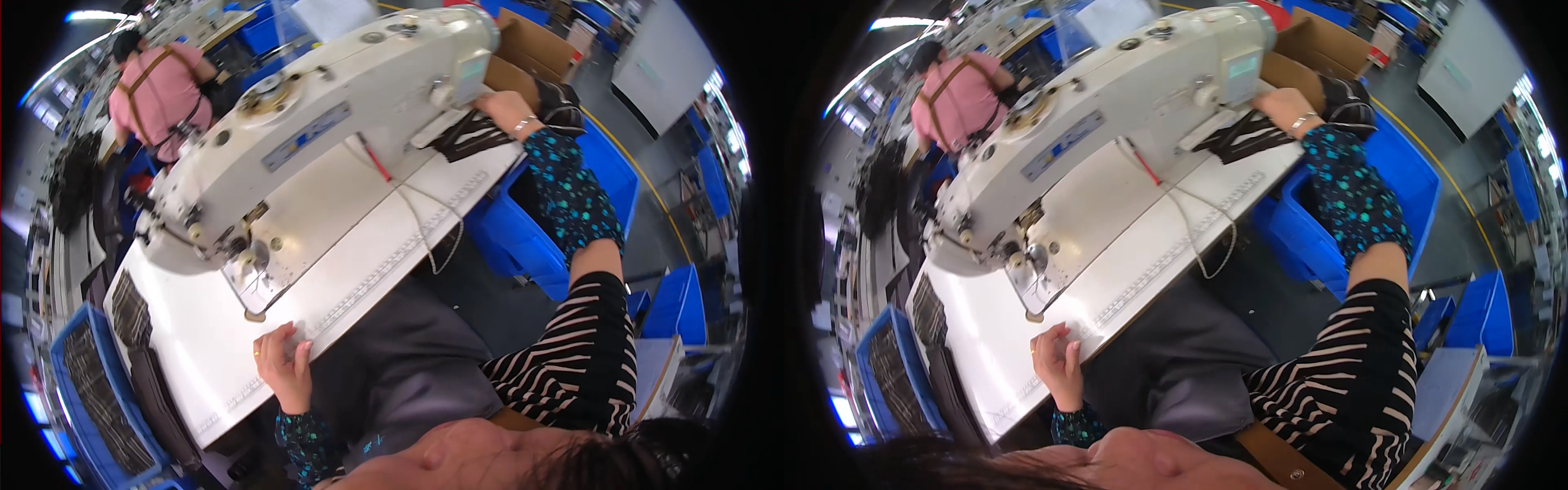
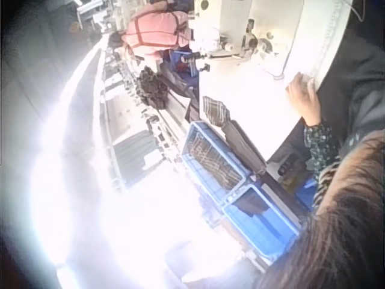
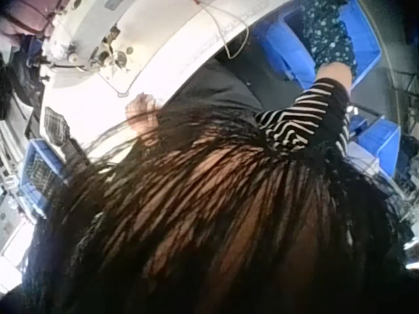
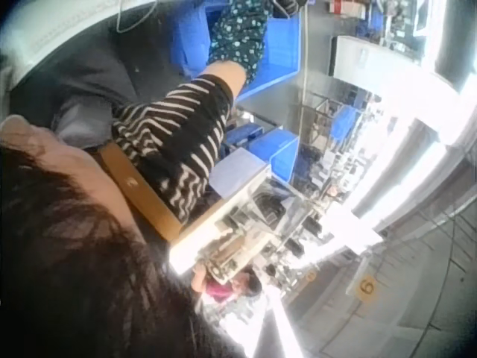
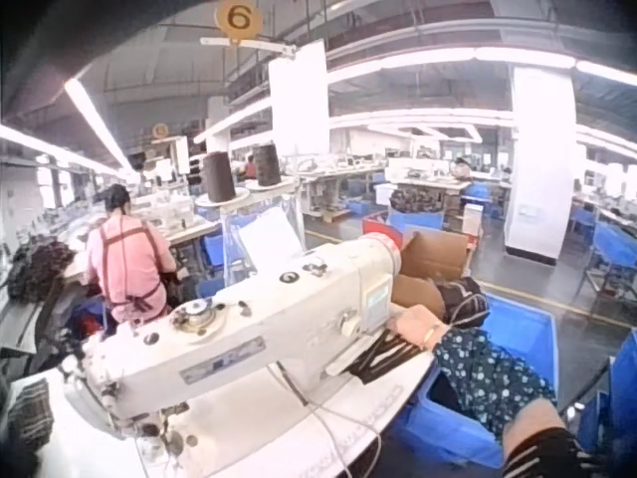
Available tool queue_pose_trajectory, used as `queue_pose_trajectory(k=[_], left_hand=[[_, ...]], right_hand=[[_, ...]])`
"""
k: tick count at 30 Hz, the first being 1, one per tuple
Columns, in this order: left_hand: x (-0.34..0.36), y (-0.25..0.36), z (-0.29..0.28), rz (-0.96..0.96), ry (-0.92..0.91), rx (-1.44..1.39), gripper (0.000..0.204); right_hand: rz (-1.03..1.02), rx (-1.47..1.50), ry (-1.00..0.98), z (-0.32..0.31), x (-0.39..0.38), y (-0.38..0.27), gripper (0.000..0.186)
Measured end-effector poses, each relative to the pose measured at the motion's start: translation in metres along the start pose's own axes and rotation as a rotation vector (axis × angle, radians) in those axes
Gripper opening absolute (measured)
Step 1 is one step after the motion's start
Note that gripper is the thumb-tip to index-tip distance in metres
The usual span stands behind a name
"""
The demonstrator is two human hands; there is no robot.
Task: The person operates an industrial sewing machine to attach a zipper to a piece of dark fabric. They align the zipper with the fabric edge, guide the material under the presser foot, and sew along the zipper teeth. The person handles the fabric and zipper with both hands, adjusting the position as needed to ensure a straight stitch.
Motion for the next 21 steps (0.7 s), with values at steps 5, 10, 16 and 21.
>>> queue_pose_trajectory(k=[5,10,16,21], left_hand=[[0.006,0.003,-0.005,-0.002,-0.015,0.029,0.039],[0.012,0.0,-0.01,0.03,-0.102,0.053,0.054],[0.049,-0.034,-0.002,0.161,-0.347,0.453,0.079],[0.09,-0.125,-0.047,-0.074,-0.202,0.561,0.066]], right_hand=[[0.092,0.059,0.247,-0.062,-0.038,0.006,0.027],[-0.113,0.227,0.463,-0.131,-0.044,-0.078,0.046],[-0.636,0.404,0.435,-0.149,-0.025,-0.241,0.044],[-0.842,0.634,0.377,-0.132,-0.037,-0.357,0.023]])
Point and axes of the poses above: each hand's wrist, its own x-axis towards the middle knuckle, its own z-axis out of the palm, y = z × x, the point moved 5 cm from there along x, towards the middle knuckle, and after that the axes turned 1 degree about -y, right-handed, at the moved point
